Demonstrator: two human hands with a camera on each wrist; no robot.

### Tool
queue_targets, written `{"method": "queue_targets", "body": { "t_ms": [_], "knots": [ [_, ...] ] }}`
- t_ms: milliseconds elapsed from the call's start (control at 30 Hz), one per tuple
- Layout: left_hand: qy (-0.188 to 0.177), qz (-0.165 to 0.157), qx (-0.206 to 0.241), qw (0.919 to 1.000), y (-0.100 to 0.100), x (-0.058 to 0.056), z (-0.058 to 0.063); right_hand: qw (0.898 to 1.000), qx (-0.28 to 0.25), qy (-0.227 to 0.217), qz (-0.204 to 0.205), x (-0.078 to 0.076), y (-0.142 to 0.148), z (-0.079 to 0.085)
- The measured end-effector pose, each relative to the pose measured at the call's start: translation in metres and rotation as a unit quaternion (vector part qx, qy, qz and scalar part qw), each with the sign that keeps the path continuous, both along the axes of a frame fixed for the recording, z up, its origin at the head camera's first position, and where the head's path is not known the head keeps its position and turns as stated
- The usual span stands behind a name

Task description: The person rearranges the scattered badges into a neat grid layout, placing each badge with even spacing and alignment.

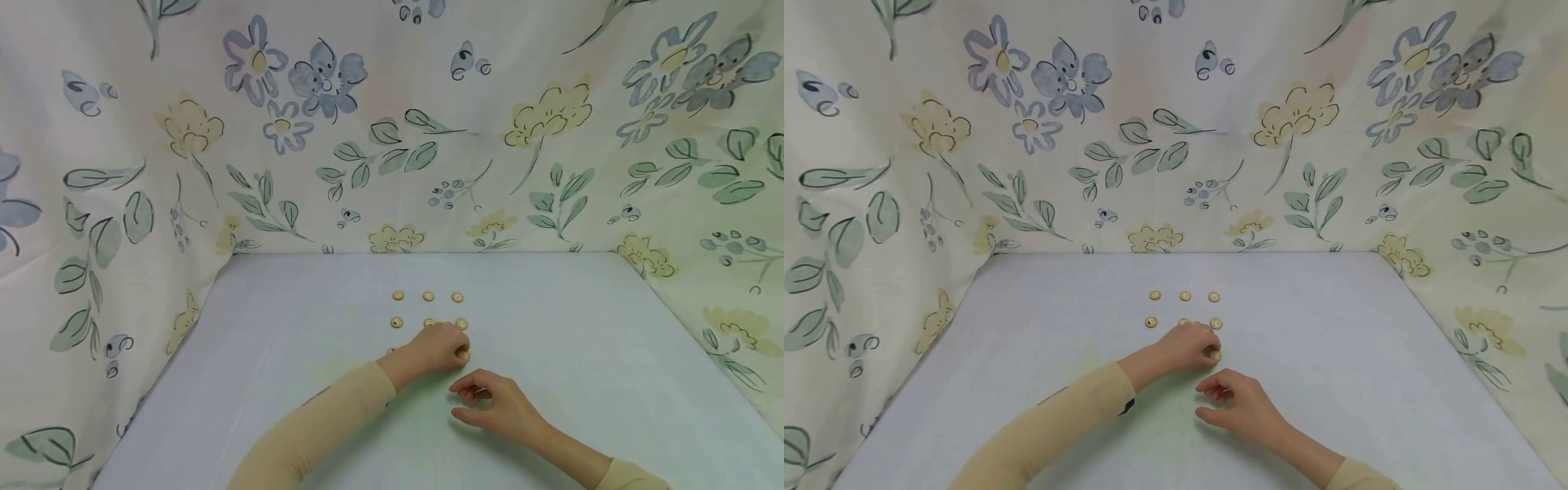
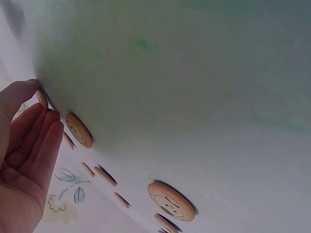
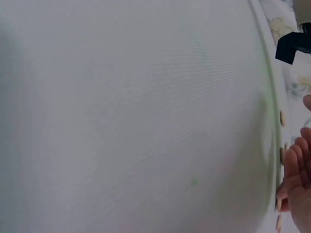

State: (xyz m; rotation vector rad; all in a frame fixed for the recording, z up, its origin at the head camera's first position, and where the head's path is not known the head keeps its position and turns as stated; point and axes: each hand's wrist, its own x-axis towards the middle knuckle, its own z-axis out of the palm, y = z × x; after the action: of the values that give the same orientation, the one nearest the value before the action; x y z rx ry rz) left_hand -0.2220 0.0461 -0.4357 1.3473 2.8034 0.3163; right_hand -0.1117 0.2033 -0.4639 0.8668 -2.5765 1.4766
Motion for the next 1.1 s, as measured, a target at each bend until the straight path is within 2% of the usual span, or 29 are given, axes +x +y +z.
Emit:
{"method": "queue_targets", "body": {
  "t_ms": [400, 967, 1100],
  "knots": [
    [0.019, -0.005, -0.004, 0.9998, 0.0007, 0.0001, -0.0038, 1.0, -0.001, -0.01, 0.004, 0.0028, -0.0009, 0.001],
    [0.009, -0.004, 0.0, 0.9999, -0.0033, 0.005, -0.0018, 1.0, 0.001, -0.015, 0.001, 0.0049, -0.0013, -0.0015],
    [0.003, 0.005, 0.0, 1.0, -0.0062, 0.0059, -0.0029, 1.0, 0.0, -0.014, -0.001, 0.005, -0.0012, -0.0015]
  ]
}}
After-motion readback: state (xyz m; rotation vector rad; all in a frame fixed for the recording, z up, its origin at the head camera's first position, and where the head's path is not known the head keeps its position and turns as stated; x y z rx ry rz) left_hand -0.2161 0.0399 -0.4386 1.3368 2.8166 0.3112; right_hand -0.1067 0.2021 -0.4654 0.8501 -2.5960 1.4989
